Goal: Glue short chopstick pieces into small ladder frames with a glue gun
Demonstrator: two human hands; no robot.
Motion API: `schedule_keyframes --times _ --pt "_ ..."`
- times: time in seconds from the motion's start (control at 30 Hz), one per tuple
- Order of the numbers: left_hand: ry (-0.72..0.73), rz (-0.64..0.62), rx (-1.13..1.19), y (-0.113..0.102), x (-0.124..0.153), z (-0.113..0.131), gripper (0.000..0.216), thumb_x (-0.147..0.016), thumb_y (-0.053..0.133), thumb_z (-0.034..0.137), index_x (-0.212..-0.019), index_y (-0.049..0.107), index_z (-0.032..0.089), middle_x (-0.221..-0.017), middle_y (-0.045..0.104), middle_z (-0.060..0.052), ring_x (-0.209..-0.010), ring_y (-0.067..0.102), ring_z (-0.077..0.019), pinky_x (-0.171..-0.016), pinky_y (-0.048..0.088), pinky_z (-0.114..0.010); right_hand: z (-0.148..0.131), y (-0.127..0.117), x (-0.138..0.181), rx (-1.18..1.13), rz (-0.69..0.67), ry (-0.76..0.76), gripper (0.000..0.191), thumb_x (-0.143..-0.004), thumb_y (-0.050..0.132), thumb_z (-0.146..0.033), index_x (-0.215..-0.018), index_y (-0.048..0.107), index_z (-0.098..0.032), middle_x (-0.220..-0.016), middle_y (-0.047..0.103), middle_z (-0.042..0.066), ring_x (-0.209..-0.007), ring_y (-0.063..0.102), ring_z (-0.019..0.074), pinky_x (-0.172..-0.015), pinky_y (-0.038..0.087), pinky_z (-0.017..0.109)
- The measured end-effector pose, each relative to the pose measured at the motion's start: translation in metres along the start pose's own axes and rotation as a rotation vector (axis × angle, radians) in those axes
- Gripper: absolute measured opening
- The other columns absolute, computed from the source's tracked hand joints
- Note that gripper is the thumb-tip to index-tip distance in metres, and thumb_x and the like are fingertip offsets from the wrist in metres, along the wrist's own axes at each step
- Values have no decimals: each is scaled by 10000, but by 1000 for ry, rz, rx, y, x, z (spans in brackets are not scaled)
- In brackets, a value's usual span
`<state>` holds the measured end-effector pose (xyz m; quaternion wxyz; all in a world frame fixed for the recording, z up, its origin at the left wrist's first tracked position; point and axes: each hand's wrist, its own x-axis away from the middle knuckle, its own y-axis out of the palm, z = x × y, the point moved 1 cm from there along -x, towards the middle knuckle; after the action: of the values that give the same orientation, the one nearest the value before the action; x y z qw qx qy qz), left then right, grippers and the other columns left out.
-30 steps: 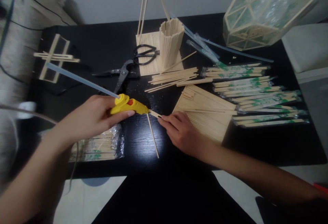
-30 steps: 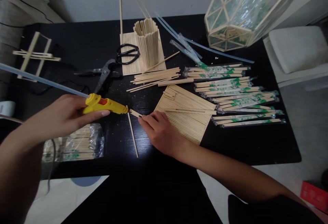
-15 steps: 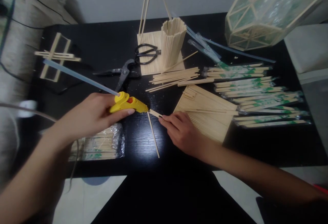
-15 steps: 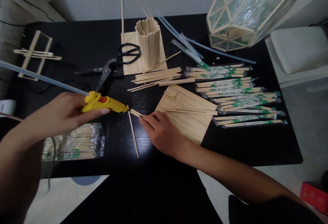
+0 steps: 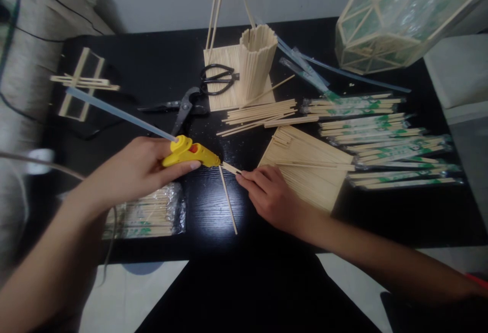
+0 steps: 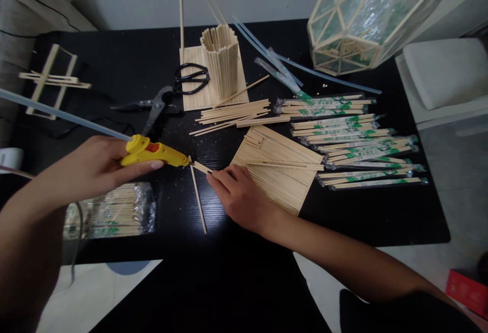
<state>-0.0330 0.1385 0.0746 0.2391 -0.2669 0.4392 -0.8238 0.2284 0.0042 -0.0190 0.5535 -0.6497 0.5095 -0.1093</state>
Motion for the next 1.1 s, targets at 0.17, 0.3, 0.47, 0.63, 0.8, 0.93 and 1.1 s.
schedule_keyframes --times 0.17,0.3,0.47,0.63,0.8,0.93,1.1 --pt "-47 -13 62 1 -3 7 478 -1006 574 529 -677 567 183 -551 490 29 -485 441 -96 -499 321 -259 0 0 0 13 -11 -2 310 -1012 530 -26 -1282 682 -36 -1136 738 152 -980 558 253 -869 506 426" --pt "-56 -5 101 5 -3 7 462 -988 582 538 -671 564 202 -540 504 26 -472 453 -105 -480 324 -268 0 0 1 12 -19 3 325 -1019 514 -29 -1297 680 -63 -1145 739 144 -985 561 251 -879 506 428" --pt "-83 -20 115 5 -1 4 459 -990 582 534 -676 573 200 -529 488 38 -455 428 -96 -459 322 -263 0 0 0 4 -4 5 321 -1017 515 -23 -1284 685 -70 -1139 740 143 -979 565 248 -877 507 425" --pt "-53 -37 134 8 -2 6 451 -999 582 523 -677 563 207 -535 501 31 -458 446 -101 -467 332 -267 0 -1 -1 15 -8 1 315 -1019 522 -32 -1288 683 -69 -1134 738 137 -971 561 248 -876 505 420" --pt "-30 -35 168 11 -5 11 436 -1000 583 517 -689 581 211 -546 504 33 -468 449 -107 -482 332 -270 0 -1 0 24 -20 5 320 -1017 524 -39 -1291 686 -76 -1149 736 136 -972 558 250 -876 505 422" --pt "-35 -41 164 12 -6 13 438 -994 589 518 -686 584 206 -536 486 38 -474 453 -111 -499 331 -274 0 -1 0 28 -2 2 304 -1011 539 -38 -1269 696 -68 -1134 740 137 -969 559 252 -869 508 416" --pt "-35 -39 165 14 -7 14 453 -992 588 517 -664 570 205 -533 475 39 -473 445 -110 -501 322 -274 0 -1 -1 18 -23 10 332 -1008 526 -28 -1288 696 -81 -1152 736 142 -984 559 254 -875 513 422"
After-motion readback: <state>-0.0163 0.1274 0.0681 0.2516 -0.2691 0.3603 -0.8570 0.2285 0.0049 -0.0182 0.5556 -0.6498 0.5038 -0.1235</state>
